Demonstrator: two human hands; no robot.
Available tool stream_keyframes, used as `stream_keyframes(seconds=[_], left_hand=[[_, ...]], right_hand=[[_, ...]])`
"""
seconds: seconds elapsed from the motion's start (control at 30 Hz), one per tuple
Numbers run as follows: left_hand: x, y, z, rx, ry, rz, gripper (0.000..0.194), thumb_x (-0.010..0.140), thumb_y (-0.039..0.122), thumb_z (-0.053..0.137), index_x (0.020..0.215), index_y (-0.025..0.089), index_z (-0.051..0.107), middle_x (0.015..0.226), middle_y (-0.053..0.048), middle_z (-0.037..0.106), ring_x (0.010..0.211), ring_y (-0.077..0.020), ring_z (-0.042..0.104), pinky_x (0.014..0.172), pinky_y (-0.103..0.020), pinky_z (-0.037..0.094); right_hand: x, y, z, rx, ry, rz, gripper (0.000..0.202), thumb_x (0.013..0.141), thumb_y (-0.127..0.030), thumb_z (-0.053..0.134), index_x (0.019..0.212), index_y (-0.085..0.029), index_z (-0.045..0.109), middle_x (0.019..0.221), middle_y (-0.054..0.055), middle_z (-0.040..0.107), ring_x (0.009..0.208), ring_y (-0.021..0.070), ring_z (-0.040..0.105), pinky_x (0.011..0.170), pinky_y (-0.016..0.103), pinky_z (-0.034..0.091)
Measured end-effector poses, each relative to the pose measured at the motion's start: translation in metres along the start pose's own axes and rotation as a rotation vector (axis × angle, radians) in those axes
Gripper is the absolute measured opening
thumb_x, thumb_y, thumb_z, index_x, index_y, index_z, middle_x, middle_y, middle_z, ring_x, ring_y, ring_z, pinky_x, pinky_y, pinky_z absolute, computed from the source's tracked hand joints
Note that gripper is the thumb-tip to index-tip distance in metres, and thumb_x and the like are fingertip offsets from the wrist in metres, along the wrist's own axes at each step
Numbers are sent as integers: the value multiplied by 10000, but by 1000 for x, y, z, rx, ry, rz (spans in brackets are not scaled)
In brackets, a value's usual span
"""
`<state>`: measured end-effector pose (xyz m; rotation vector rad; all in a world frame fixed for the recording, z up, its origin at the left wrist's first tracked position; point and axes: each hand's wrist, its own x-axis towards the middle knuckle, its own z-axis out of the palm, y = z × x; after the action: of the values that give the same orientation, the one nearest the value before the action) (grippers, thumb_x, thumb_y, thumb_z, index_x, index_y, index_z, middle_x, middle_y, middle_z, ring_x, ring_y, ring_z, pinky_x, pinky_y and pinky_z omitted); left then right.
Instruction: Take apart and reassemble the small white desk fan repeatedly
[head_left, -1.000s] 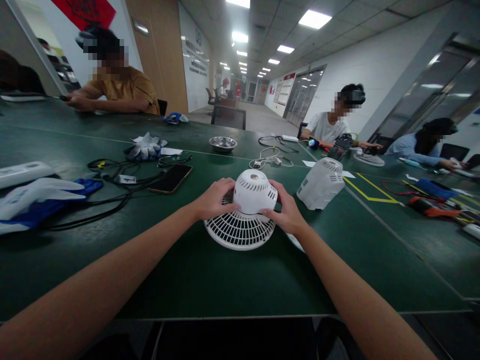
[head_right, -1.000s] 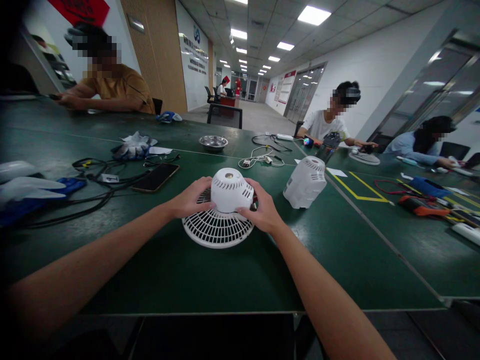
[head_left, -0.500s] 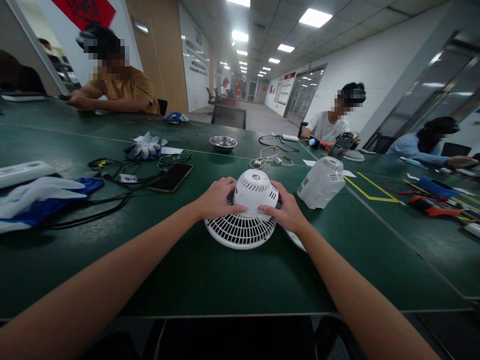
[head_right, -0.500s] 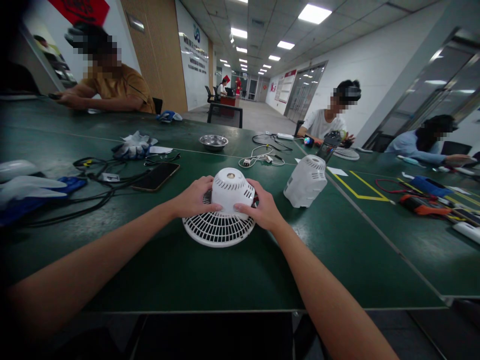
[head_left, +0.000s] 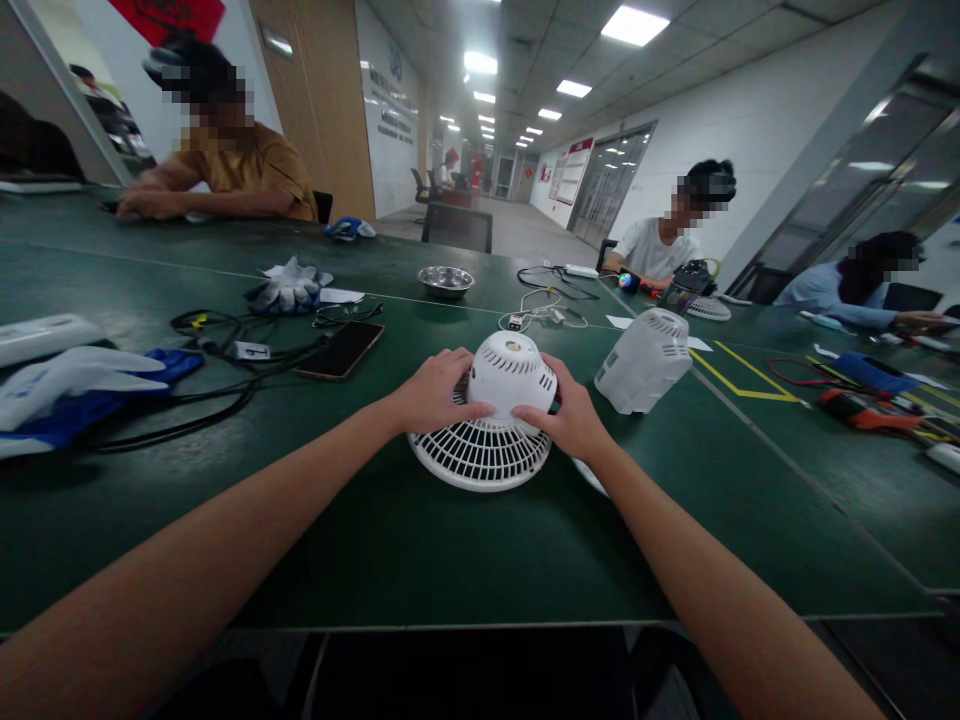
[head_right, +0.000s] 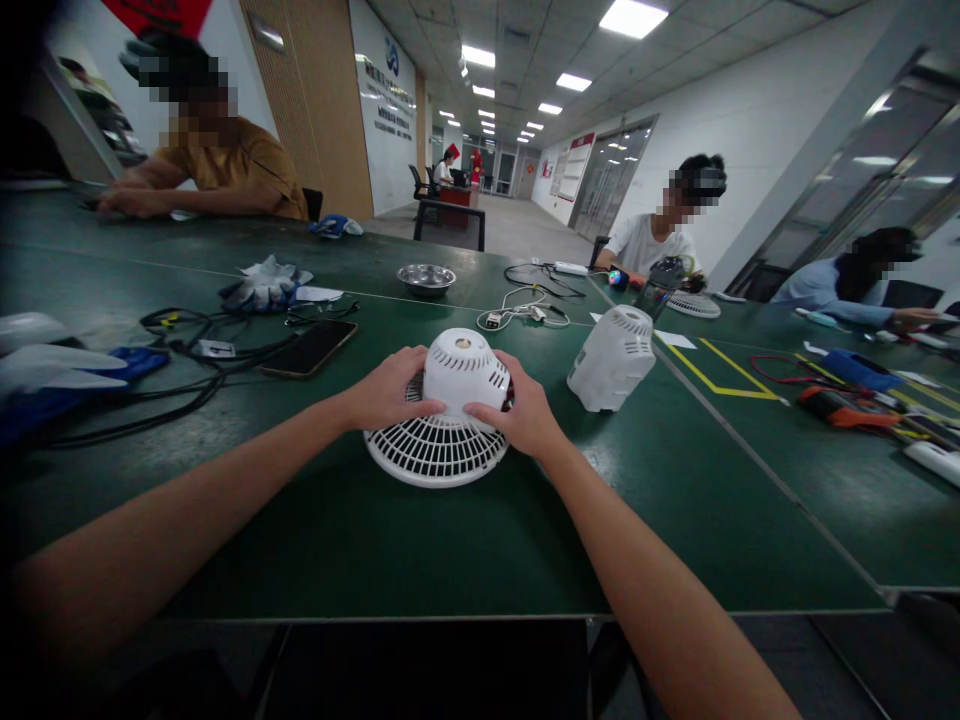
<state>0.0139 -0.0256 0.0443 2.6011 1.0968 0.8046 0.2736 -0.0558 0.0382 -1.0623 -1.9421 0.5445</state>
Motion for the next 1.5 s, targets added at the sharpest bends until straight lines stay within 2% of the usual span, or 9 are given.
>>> stream_keyframes(seconds=[0.37,0.53,0.63,0.77,0.87,0.97,1.07,1.33,1.5], left_hand=[[2,-2,1,-21,15,-3,642,785,620,682,1254,187,614,1214,-148,633,1074,-329,577,932,-495,456],[0,-1,-1,-28,15,-5,576,815,561,678,1244,181,615,1222,-154,644,1092,-336,603,937,-505,480],[-3,-2,-2,-110,66,-28,604,871,423,636,1415,202,495,1277,-144,646,1141,-322,620,996,-510,472],[-8,0,-5,-287,29,31,909,853,410,663,1603,247,176,1466,-152,546,1276,-349,572,1083,-535,430],[-10,2,-4,-306,-3,90,1124,779,487,745,1623,258,38,1605,-188,358,1371,-418,475,1116,-567,398],[-10,3,1,-252,34,142,1215,738,502,782,1619,263,-21,1613,-210,321,1370,-448,464,1114,-601,386],[-8,5,7,-193,90,174,1241,712,494,800,1613,259,-21,1588,-226,348,1311,-453,515,1064,-611,427],[-5,9,8,-133,140,177,1106,694,481,798,1558,246,149,1475,-217,476,1094,-387,648,902,-527,539],[-5,7,6,-144,133,188,1058,709,512,795,1538,252,192,1510,-213,444,1173,-408,606,952,-556,512]], right_hand=[[-1,4,-1,-7,-21,-17,819,759,-474,812,1452,-298,412,1412,114,582,1243,347,598,1056,604,484],[-1,-1,-1,-137,21,-60,825,755,-512,801,1450,-288,418,1413,122,576,1246,376,585,1069,628,454],[-6,-9,0,-157,42,-82,921,760,-529,779,1525,-304,319,1271,110,658,1086,365,656,1004,632,492],[-14,-16,2,-14,-79,-42,882,863,-475,653,1588,-324,175,919,30,732,663,231,656,760,501,585],[-15,-18,3,-2,-127,-42,868,836,-384,650,1582,-319,210,844,6,723,591,197,619,650,402,558],[-13,-19,2,-8,-154,-49,919,777,-282,640,1581,-290,194,763,-20,689,554,176,595,585,336,515],[-11,-20,2,-34,-164,-57,974,722,-217,647,1571,-275,173,726,-37,660,533,158,578,548,301,484],[-10,-22,0,8,-168,-14,971,698,-161,687,1532,-311,212,706,-50,621,533,151,564,513,284,478],[-9,-21,1,34,-166,-21,952,687,-134,693,1512,-318,254,678,-64,596,526,145,549,508,280,468]])
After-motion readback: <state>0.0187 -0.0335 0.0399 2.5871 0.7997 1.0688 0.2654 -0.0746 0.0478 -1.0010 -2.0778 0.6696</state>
